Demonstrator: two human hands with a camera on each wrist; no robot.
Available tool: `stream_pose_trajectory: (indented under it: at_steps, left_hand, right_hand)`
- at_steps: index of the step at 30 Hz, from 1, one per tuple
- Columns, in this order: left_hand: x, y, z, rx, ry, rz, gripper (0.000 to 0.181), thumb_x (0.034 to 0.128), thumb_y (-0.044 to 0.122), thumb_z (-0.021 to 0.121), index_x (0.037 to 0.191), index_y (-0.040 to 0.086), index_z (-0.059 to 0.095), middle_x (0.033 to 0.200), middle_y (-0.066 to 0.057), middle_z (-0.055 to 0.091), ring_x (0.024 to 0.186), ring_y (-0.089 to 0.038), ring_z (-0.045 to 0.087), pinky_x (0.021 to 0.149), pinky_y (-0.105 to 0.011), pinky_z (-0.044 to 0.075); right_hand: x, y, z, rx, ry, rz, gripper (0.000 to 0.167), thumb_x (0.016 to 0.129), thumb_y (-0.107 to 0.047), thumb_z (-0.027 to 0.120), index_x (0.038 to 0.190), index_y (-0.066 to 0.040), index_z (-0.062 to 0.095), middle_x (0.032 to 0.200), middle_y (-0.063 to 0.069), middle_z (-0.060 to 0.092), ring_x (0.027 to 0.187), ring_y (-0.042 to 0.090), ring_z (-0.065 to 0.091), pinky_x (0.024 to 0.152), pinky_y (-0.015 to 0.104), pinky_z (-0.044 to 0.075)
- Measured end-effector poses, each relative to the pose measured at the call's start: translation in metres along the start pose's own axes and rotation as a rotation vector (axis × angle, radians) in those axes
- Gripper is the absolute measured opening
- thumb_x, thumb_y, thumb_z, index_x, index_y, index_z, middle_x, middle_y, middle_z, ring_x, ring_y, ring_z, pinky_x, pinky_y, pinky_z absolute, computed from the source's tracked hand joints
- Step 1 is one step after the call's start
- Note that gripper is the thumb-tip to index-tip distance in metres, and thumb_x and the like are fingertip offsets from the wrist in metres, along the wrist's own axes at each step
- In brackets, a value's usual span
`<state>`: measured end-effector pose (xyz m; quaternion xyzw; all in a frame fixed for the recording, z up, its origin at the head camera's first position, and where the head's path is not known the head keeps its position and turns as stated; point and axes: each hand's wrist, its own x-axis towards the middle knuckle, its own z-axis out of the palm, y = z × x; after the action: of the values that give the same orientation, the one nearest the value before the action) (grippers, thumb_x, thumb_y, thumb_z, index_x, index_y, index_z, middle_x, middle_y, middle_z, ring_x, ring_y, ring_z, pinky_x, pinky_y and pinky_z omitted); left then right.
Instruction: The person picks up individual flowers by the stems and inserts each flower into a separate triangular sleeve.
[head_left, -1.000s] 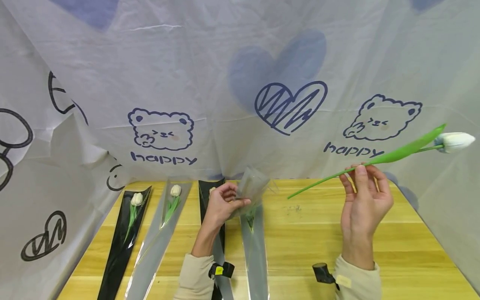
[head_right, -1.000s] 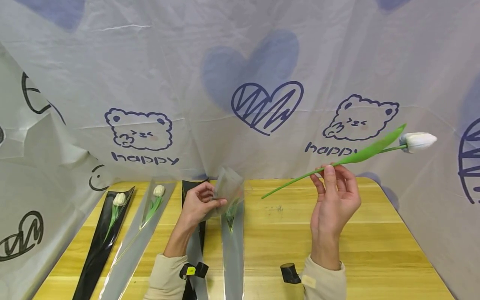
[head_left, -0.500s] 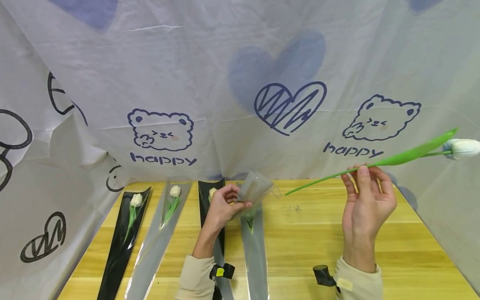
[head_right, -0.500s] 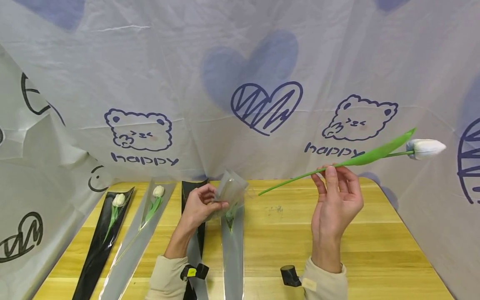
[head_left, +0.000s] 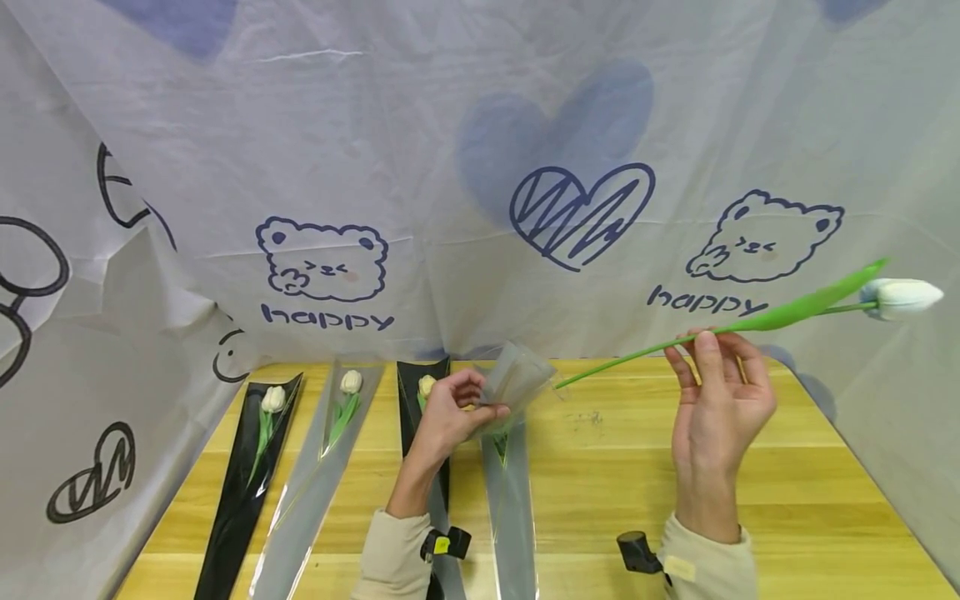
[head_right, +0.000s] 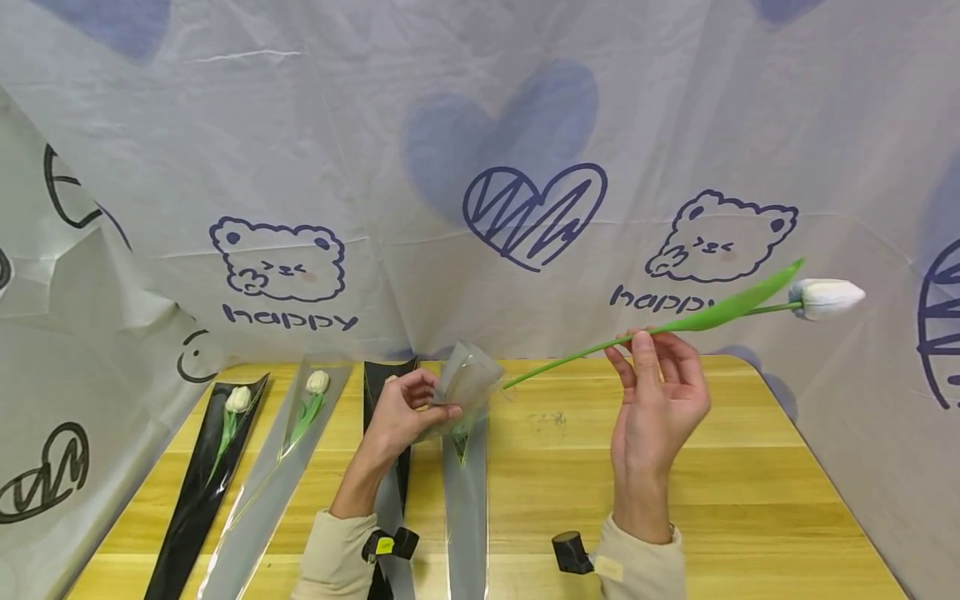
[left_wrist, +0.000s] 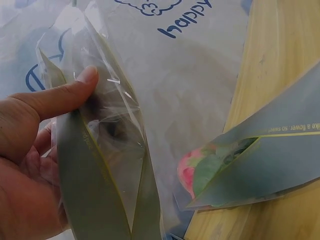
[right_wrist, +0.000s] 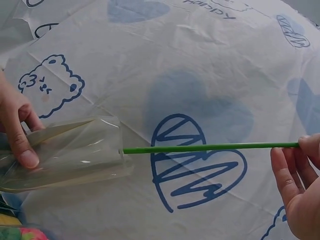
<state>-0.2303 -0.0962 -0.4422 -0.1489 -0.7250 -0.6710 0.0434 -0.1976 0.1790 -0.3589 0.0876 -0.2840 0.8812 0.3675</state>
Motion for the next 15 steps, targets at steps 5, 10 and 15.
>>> stream_pose_trajectory:
  at_steps: [5,10,15]
  left_hand:
    - [-0.0008,0.0018,0.0007,0.016,-0.024,0.027,0.026,0.0798,-0.006,0.085,0.097,-0.004,0.066,0.095,-0.014,0.074,0.087,-0.018,0.07,0.072,-0.025,0.052]
    - [-0.0016,0.0051,0.0016,0.02,-0.028,0.028,0.025,0.0804,-0.005,0.084,0.097,-0.004,0.066,0.097,-0.015,0.074,0.088,-0.02,0.07,0.072,-0.025,0.053]
    - [-0.0022,0.0097,0.0022,0.02,-0.026,0.018,0.025,0.0799,-0.005,0.085,0.097,-0.003,0.066,0.096,-0.013,0.074,0.088,-0.018,0.07,0.073,-0.025,0.053]
  right_hand:
    - [-0.0013,0.0022,0.0012,-0.018,-0.023,0.003,0.031,0.087,0.013,0.074,0.111,0.022,0.057,0.093,0.026,0.067,0.083,0.032,0.07,0.07,0.038,0.061]
    - [-0.0035,0.0055,0.0021,-0.06,-0.06,0.004,0.027,0.088,0.013,0.073,0.109,0.021,0.057,0.093,0.025,0.068,0.083,0.031,0.07,0.071,0.037,0.061]
    - [-0.0066,0.0101,0.0036,-0.124,-0.097,-0.001,0.024,0.089,0.01,0.073,0.107,0.02,0.059,0.094,0.023,0.068,0.084,0.029,0.07,0.072,0.036,0.061]
